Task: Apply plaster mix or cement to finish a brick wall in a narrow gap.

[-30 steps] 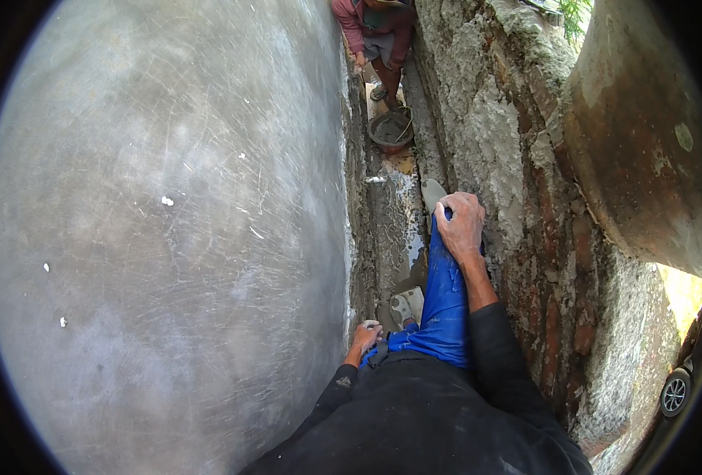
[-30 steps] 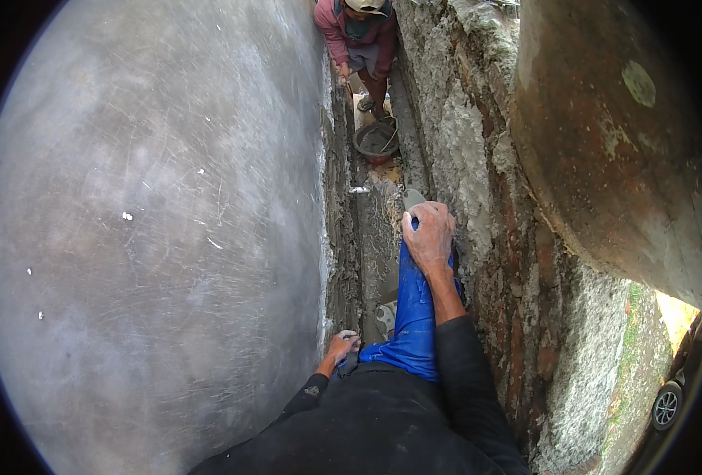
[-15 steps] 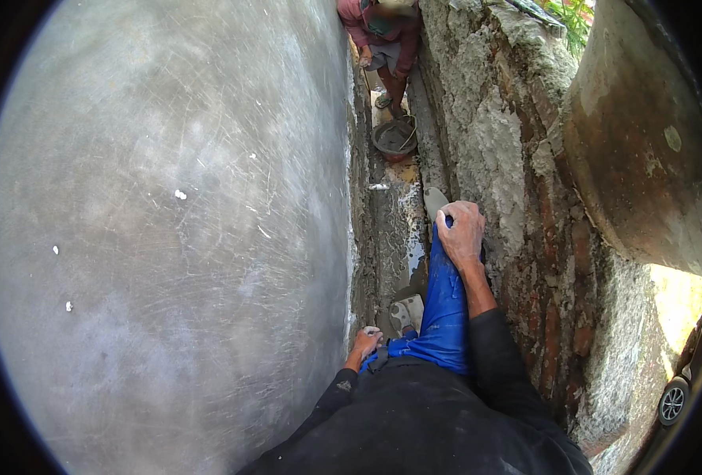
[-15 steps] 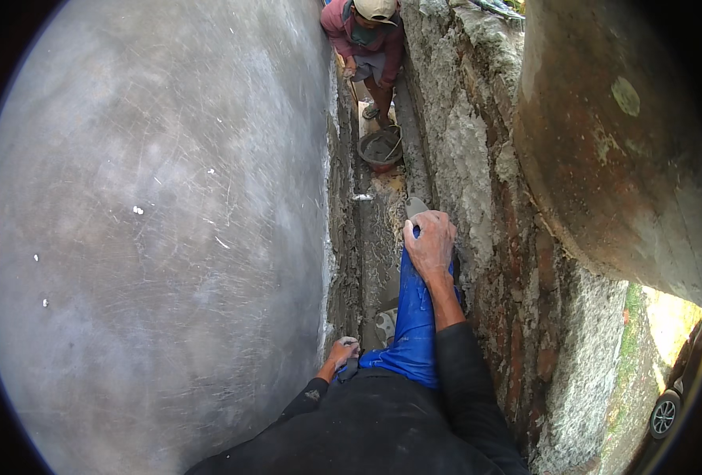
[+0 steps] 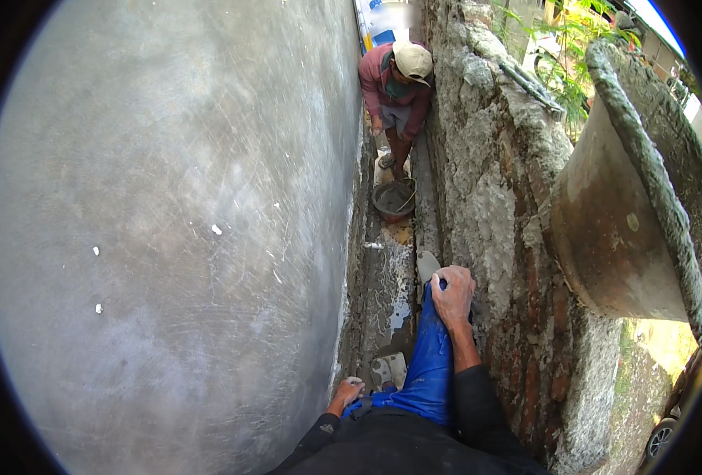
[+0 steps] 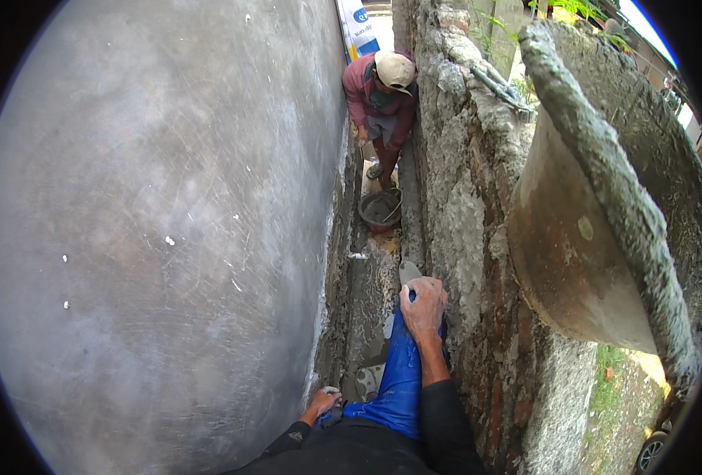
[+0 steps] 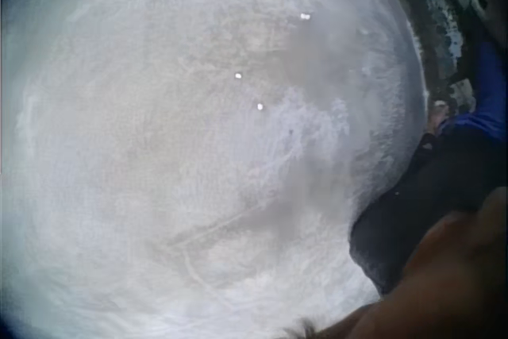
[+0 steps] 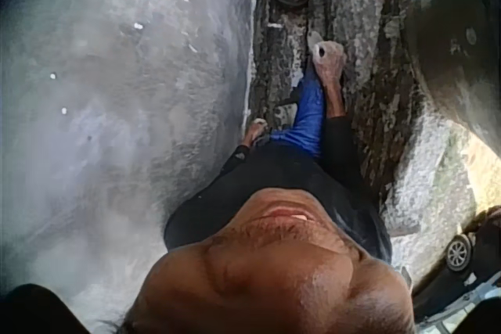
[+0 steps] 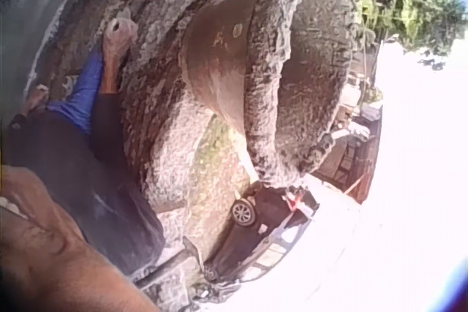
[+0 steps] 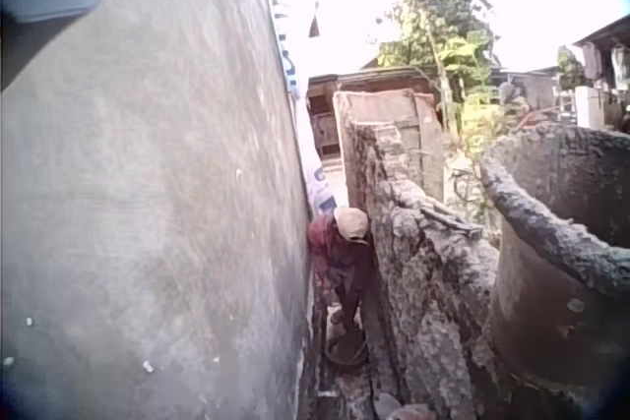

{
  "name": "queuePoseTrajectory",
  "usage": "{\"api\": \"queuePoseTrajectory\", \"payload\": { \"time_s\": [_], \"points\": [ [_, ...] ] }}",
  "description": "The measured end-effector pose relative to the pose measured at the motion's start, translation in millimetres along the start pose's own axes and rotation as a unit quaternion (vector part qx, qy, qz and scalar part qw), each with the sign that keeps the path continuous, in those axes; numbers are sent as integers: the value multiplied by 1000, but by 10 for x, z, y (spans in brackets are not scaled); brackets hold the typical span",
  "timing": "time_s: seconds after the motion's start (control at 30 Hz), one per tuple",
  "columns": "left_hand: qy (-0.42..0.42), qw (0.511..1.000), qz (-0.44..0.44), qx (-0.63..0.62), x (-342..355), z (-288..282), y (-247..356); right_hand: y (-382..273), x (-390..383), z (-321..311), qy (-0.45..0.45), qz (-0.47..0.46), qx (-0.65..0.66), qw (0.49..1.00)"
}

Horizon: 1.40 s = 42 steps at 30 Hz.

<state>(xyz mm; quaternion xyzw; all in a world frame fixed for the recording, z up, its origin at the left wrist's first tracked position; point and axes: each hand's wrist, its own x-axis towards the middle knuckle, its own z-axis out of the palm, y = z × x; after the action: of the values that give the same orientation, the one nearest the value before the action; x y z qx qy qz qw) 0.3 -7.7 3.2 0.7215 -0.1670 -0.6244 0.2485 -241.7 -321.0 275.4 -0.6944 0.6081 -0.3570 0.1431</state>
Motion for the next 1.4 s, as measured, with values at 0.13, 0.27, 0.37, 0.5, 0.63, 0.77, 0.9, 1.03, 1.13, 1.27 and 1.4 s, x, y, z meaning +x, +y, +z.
{"api": "queuePoseTrajectory", "payload": {
  "time_s": [0.13,0.27,0.37,0.5,0.63,0.77,0.9,1.03,1.13,1.27,1.4],
  "points": [
    [-3,999,9,-39,-4,14,-10,-18,2,7,18,-2,-16,1000],
    [2,1000,6,-1,-2,-11,-40,-23,-19,18,11,-8,-18,1000],
    [9,1000,-10,-3,-28,47,6,-38,-12,-12,7,1,-7,1000],
    [12,1000,-12,0,-81,2,2,-36,-14,25,19,-15,-15,1000],
    [10,999,-29,33,-158,50,178,25,-1,10,2,-8,-8,1000],
    [10,1000,4,13,-65,-14,-6,-30,24,42,6,2,19,1000],
    [7,1000,-7,12,-98,36,46,61,18,55,3,10,8,1000],
    [8,1000,-14,16,-134,33,100,64,14,59,7,14,13,1000],
    [8,1000,-18,13,-155,43,138,30,-11,49,12,10,-5,1000],
    [6,1000,-17,-5,-167,44,154,41,8,46,4,3,-1,1000],
    [21,1000,-2,18,-146,22,152,14,12,52,5,9,-6,1000]
  ]
}}
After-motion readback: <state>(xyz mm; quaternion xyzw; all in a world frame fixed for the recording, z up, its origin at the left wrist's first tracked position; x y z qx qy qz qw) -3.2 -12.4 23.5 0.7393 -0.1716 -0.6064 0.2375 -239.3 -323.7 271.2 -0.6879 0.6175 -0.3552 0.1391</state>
